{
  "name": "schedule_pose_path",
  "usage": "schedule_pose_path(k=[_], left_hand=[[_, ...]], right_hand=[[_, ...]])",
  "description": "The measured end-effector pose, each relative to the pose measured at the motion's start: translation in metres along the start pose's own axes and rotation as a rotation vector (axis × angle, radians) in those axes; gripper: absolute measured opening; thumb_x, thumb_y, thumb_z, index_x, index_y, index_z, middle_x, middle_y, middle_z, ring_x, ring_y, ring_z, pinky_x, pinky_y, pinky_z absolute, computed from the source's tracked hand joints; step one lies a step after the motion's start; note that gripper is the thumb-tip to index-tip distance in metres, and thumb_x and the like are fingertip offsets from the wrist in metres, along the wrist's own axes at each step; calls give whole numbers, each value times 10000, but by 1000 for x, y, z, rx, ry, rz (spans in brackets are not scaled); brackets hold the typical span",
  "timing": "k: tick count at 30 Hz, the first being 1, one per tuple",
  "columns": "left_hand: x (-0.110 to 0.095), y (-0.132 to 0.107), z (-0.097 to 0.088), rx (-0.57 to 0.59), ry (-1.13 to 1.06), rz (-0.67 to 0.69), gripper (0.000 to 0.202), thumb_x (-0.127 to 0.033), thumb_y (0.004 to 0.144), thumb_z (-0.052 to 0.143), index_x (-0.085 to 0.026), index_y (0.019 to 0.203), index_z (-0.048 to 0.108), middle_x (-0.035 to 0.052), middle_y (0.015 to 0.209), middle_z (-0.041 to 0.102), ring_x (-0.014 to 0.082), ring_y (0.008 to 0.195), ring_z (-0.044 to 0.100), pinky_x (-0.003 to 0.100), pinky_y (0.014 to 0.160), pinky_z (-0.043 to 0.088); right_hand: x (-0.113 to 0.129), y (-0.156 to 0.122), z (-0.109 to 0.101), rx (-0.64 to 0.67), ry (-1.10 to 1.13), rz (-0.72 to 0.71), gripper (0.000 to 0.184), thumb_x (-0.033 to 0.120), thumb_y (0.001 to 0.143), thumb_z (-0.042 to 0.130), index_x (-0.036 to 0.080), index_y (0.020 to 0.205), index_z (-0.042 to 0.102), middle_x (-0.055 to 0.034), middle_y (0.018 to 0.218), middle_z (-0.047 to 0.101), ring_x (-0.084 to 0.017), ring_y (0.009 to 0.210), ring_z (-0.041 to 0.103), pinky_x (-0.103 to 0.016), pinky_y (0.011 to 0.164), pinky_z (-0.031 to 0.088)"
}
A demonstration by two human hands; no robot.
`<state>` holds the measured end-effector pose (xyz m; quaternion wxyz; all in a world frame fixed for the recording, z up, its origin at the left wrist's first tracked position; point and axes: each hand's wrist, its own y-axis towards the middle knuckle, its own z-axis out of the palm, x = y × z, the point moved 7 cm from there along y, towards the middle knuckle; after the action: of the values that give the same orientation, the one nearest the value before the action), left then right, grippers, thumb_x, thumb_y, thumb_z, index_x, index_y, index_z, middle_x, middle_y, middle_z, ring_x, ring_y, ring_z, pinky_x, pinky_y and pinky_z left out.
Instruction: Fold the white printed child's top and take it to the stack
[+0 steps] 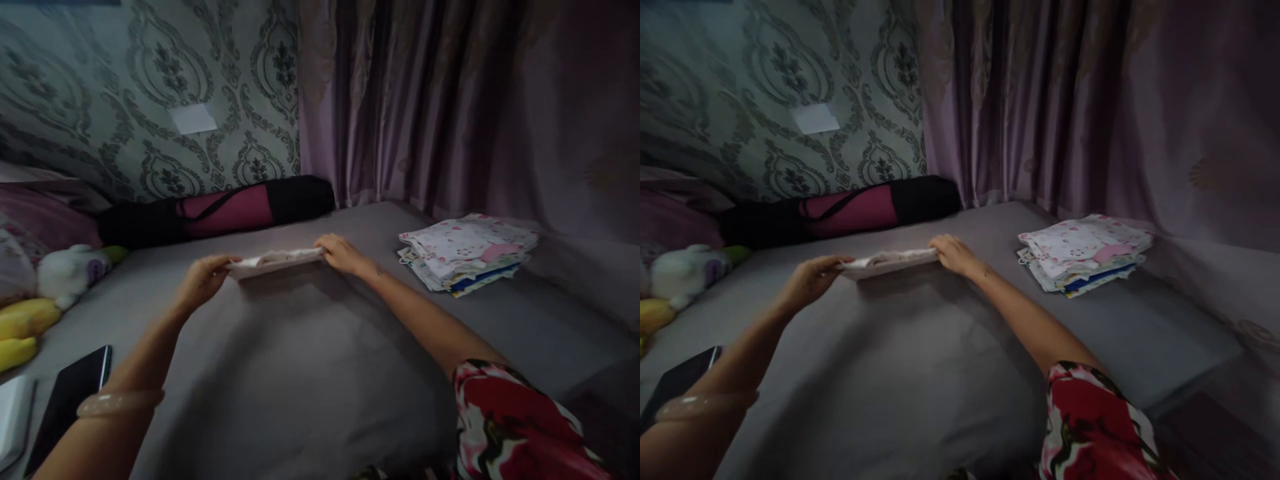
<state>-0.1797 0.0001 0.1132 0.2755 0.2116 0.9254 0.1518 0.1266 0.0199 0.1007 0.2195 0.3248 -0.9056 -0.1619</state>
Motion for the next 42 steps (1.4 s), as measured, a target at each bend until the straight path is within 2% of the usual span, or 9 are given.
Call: schedule_pose_path(k=[3,6,11,15,18,22,26,32,42], left_hand=[[-5,-39,34,179,61,1,358,-275,799,438,-227,1012,722,70,1017,739,240,965,670,367,925,483],[-6,-68,55,287,99,-65,421,-222,767,432,-251,1088,702,56,1162,713,246,1134,618,408,1051,411],[-7,-87,58,345,127,-14,433,-197,772,456,-242,1137,684,60,1291,653,242,1236,559,452,1146,289],[-2,-77,58,338,150,-116,318,-223,845,444,-217,1031,702,69,1140,716,238,1085,637,391,1036,421],[-13,-54,67,186,219,-176,389,-169,847,423,-187,1162,652,95,1117,709,246,1029,647,380,967,468],[-46,-23,105,100,264,-85,470,-118,876,379,-124,1320,530,160,1271,629,253,1210,566,412,1046,419],[-42,-15,132,185,373,-182,461,-211,953,335,-124,1391,447,177,1456,489,284,1379,414,480,1131,307],[-13,-26,123,233,458,-251,560,-447,1002,249,-139,1438,416,166,1527,400,296,1430,328,475,1170,218],[5,-33,114,288,372,-329,629,-512,992,219,-143,1486,346,155,1580,307,284,1475,234,495,1179,188]], right_hand=[[10,-45,28,184,-29,-39,311,46,886,451,197,1078,642,-66,1096,667,-190,1051,552,-308,937,363],[19,-72,39,292,-44,-29,375,29,896,391,207,1108,643,-74,1161,650,-190,1099,538,-315,947,359],[24,-77,30,360,-56,-3,492,-44,802,404,207,1149,645,-73,1237,631,-191,1149,534,-320,964,353],[24,-57,32,388,-107,88,351,12,836,437,184,990,701,-75,1096,692,-206,1068,587,-318,954,365],[42,-32,49,338,-107,78,372,50,871,415,165,1114,673,-98,1199,665,-209,1147,565,-322,996,366],[75,-2,91,324,-97,24,486,146,934,350,80,1397,481,-160,1478,464,-240,1388,377,-384,1144,253],[81,9,124,385,-64,100,566,225,959,306,40,1492,338,-167,1565,329,-265,1465,251,-448,1192,171],[59,8,126,430,-58,116,587,359,999,255,82,1511,328,-134,1587,290,-260,1474,232,-458,1204,125],[6,-4,108,359,-172,278,614,375,999,251,15,1488,342,-189,1570,305,-279,1467,241,-418,1197,155]])
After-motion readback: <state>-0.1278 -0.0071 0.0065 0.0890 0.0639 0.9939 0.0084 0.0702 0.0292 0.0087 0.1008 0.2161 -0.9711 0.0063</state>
